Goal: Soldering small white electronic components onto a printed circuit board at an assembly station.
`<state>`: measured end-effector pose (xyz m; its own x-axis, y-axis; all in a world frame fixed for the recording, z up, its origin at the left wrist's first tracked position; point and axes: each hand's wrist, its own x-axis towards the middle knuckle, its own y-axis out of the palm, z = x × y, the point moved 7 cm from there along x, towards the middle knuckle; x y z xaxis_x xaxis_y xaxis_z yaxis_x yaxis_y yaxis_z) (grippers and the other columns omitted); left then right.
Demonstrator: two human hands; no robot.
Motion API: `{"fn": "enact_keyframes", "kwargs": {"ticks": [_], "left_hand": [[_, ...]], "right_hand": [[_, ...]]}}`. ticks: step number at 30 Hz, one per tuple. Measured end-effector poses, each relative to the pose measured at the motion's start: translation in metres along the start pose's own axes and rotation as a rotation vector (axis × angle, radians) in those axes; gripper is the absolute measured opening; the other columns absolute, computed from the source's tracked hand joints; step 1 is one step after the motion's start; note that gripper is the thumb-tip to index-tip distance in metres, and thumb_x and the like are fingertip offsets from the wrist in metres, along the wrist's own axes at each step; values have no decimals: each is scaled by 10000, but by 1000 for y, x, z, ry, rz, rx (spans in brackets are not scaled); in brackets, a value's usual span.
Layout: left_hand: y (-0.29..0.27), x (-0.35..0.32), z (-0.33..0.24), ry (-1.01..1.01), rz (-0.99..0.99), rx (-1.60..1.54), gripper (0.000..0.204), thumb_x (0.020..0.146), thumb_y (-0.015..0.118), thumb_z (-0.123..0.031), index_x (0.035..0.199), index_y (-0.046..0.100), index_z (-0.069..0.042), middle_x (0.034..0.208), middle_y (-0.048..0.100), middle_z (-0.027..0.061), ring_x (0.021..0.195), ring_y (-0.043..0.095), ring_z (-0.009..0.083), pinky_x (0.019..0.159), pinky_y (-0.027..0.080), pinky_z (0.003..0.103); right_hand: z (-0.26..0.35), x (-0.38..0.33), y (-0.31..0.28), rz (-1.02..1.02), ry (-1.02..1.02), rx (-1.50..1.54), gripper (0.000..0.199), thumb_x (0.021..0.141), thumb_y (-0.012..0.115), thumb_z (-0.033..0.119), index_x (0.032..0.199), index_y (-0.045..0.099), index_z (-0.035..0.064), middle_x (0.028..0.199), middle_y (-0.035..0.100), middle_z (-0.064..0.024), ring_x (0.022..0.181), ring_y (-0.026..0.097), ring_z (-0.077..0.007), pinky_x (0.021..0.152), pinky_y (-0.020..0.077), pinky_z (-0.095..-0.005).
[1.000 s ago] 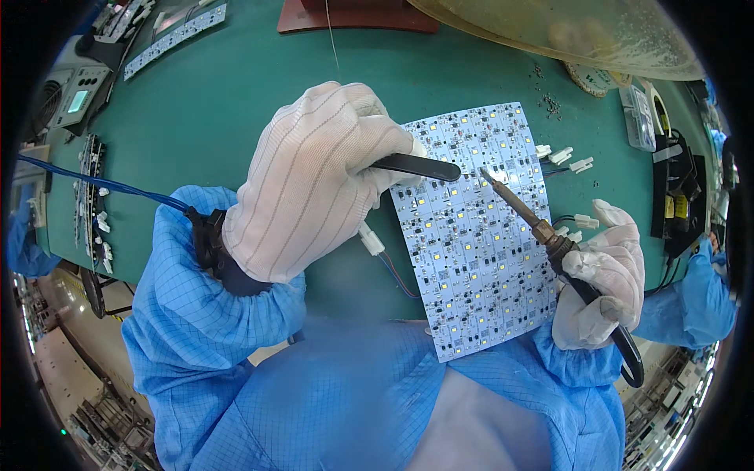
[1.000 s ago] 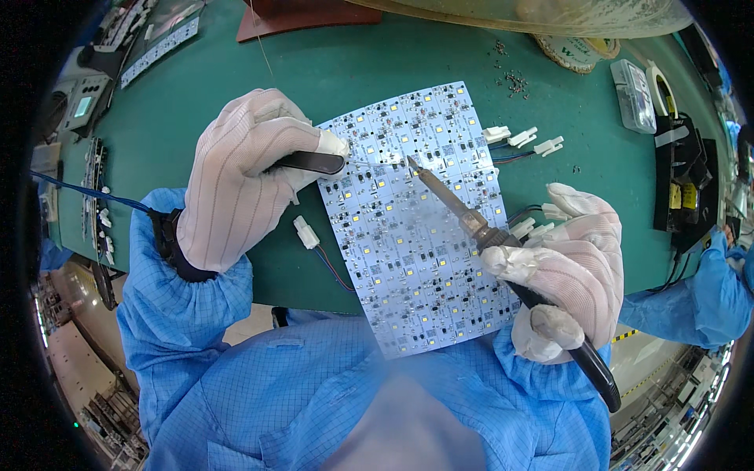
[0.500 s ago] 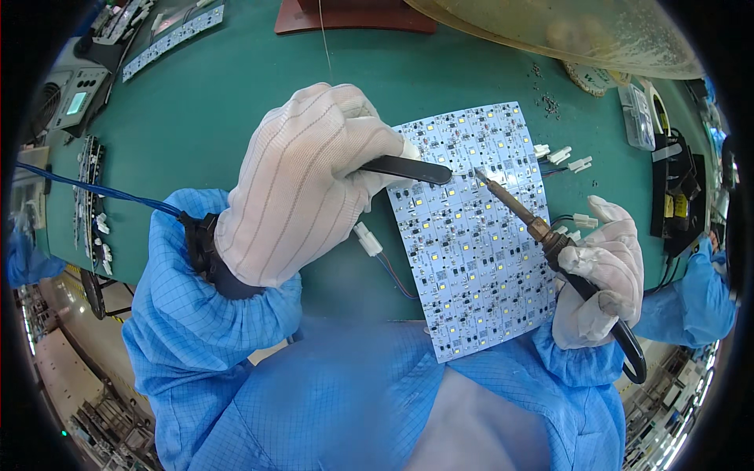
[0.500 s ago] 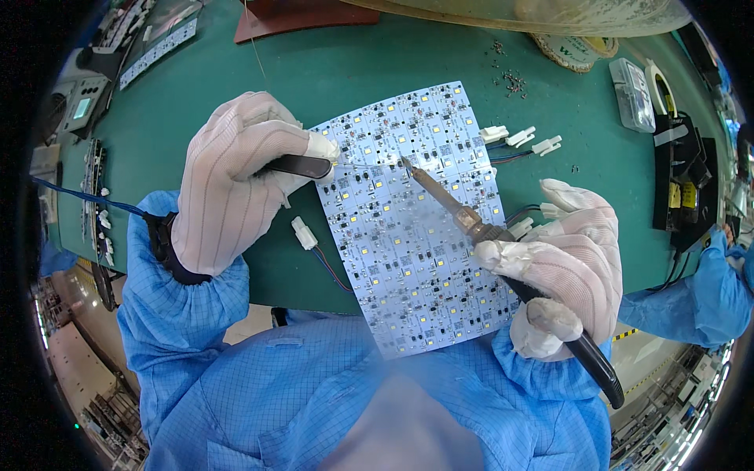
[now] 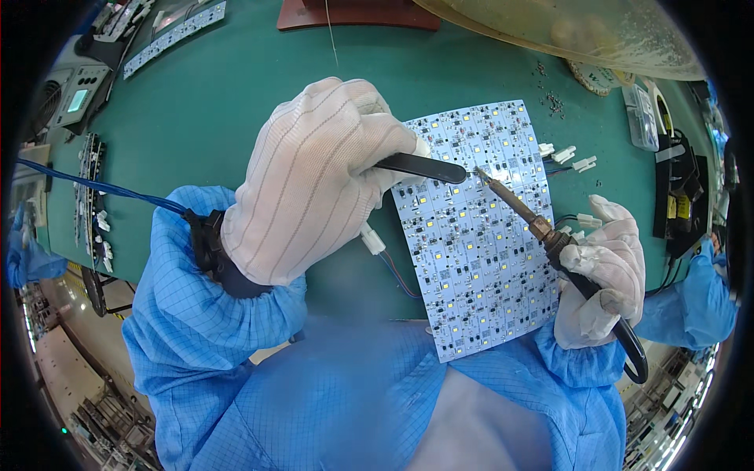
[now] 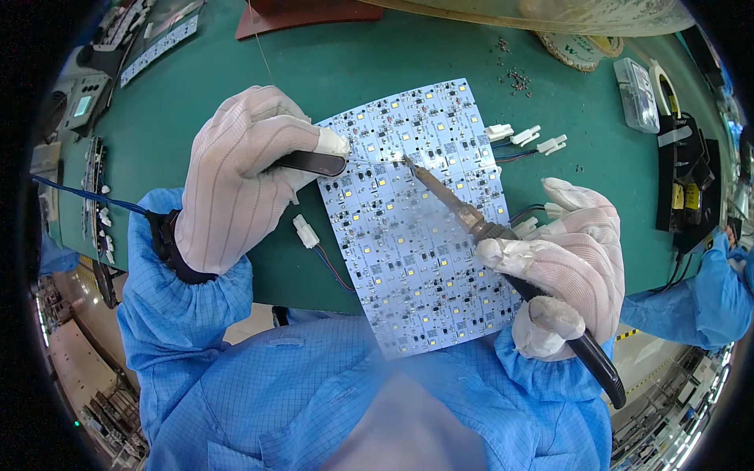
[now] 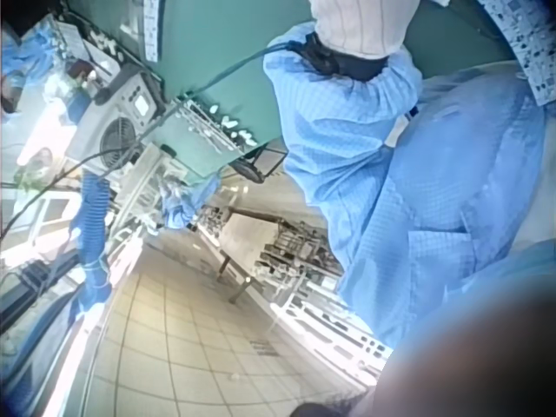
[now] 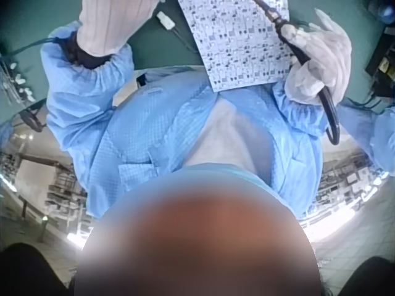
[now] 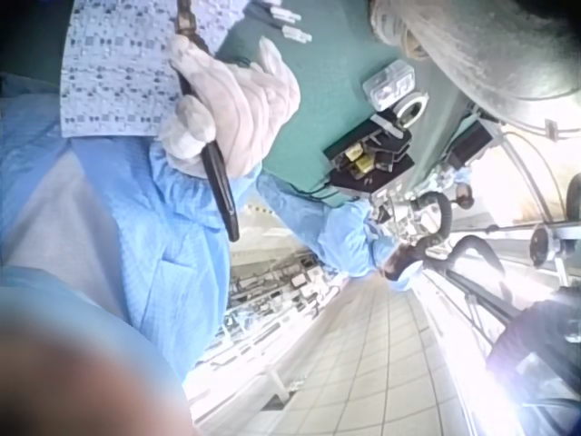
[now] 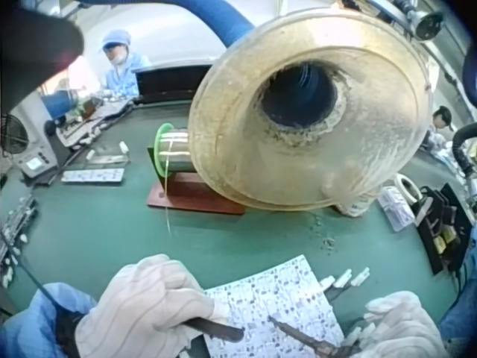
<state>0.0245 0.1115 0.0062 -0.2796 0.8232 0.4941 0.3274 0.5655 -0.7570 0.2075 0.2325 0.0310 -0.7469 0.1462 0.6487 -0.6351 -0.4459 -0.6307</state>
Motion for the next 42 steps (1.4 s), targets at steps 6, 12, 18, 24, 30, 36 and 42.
{"fn": "enact_keyframes", "kwargs": {"ticks": [6, 12, 18, 24, 30, 36, 42], "left_hand": [[2, 0, -1, 11, -12, 8, 266, 578, 798, -87, 824, 701, -106, 756, 603, 30, 723, 572, 235, 650, 448, 341], [2, 1, -1, 7, 9, 13, 264, 584, 802, -84, 825, 698, -107, 751, 601, 28, 721, 574, 229, 650, 443, 338], [0, -2, -2, -2, 33, 34, 273, 579, 806, -96, 830, 698, -112, 745, 600, 23, 717, 577, 220, 652, 446, 331], [2, 4, -4, 30, 9, -1, 287, 575, 806, -89, 839, 698, -117, 746, 600, 25, 706, 579, 220, 643, 448, 329], [-1, -3, -2, -5, 25, 38, 285, 571, 805, -78, 833, 699, -115, 745, 601, 28, 710, 584, 219, 637, 450, 328], [5, 7, -3, 25, 30, -5, 284, 573, 805, -88, 836, 703, -117, 747, 600, 28, 710, 584, 219, 639, 452, 328], [5, 6, -3, 29, 49, 10, 275, 582, 802, -105, 839, 706, -127, 759, 600, 25, 725, 583, 225, 650, 455, 333]], "right_hand": [[-2, -4, 1, 2, 52, 8, 335, 910, 543, 321, 810, 657, 23, 640, 564, -64, 712, 585, -306, 784, 529, -533], [-6, -6, -2, -45, 81, -8, 620, 1002, 291, 454, 771, 686, 36, 641, 610, -61, 641, 574, -272, 777, 508, -546], [-9, -7, 1, -32, 54, 61, 569, 990, 357, 432, 778, 669, 5, 591, 558, -77, 621, 555, -275, 811, 494, -579], [-6, -6, -7, -57, 72, 27, 583, 991, 345, 425, 761, 674, 3, 580, 554, -78, 595, 538, -254, 831, 478, -591], [-9, -5, 0, -35, 44, 70, 567, 988, 360, 417, 757, 668, 2, 585, 550, -77, 599, 540, -262, 822, 484, -589], [-5, -5, -7, -28, 104, -4, 603, 999, 321, 460, 776, 666, 18, 604, 543, -67, 633, 549, -268, 810, 505, -563], [-6, -6, -8, -9, 145, -10, 595, 995, 335, 474, 784, 672, 31, 607, 541, -63, 691, 571, -292, 808, 511, -545]]}}
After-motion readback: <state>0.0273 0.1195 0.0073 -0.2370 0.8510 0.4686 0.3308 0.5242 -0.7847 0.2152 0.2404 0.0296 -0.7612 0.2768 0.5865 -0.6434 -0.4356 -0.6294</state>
